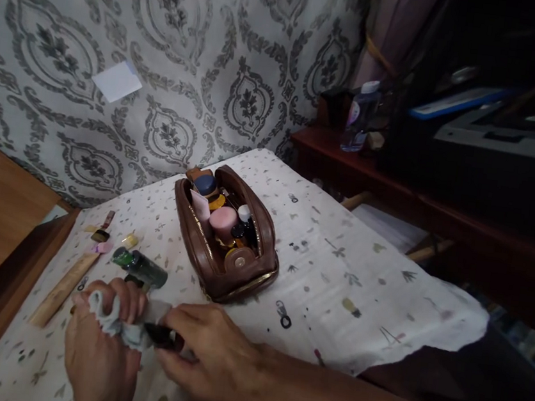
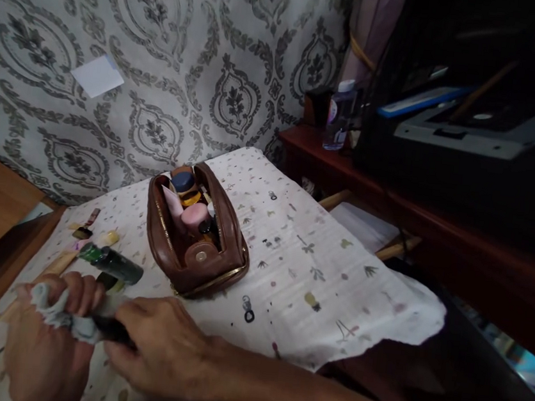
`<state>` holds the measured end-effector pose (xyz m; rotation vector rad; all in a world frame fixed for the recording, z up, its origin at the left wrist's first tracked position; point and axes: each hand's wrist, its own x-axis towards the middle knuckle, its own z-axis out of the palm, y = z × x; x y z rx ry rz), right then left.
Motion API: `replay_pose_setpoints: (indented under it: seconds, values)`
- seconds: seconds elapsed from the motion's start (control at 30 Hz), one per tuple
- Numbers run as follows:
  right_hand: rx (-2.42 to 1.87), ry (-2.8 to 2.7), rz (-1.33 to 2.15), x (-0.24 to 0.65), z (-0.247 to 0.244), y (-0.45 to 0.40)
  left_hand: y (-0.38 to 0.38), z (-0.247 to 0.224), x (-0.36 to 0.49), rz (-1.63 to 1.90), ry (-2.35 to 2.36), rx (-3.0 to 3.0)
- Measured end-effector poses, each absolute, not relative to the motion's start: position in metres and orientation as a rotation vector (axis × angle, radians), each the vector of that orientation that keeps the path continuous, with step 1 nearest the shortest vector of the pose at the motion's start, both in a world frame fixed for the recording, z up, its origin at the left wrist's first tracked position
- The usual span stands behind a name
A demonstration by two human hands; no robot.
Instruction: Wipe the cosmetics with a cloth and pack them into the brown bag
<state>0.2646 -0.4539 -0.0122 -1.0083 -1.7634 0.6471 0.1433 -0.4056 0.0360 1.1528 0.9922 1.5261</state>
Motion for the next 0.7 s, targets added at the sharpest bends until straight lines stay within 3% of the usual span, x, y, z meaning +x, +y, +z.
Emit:
replay_pose_setpoints:
  seconds: [0.17, 0.33, 0.7]
  values:
    - [-0.939, -1.326, 0.731, 0.326, 0.03, -0.474, -0.395, 0.024, 0.138, 1.57, 1.096, 1.305]
    - [-1.012, -1.136, 0.308, 0.382, 0.072, -0.465, -0.394, -0.013, 0.123, 1.34, 1.387, 1.477]
    - [-1.261, -1.602, 0.147, 0.379, 0.078, -0.384, -0.373, -0.049, 0.104, 1.122, 1.54, 1.372]
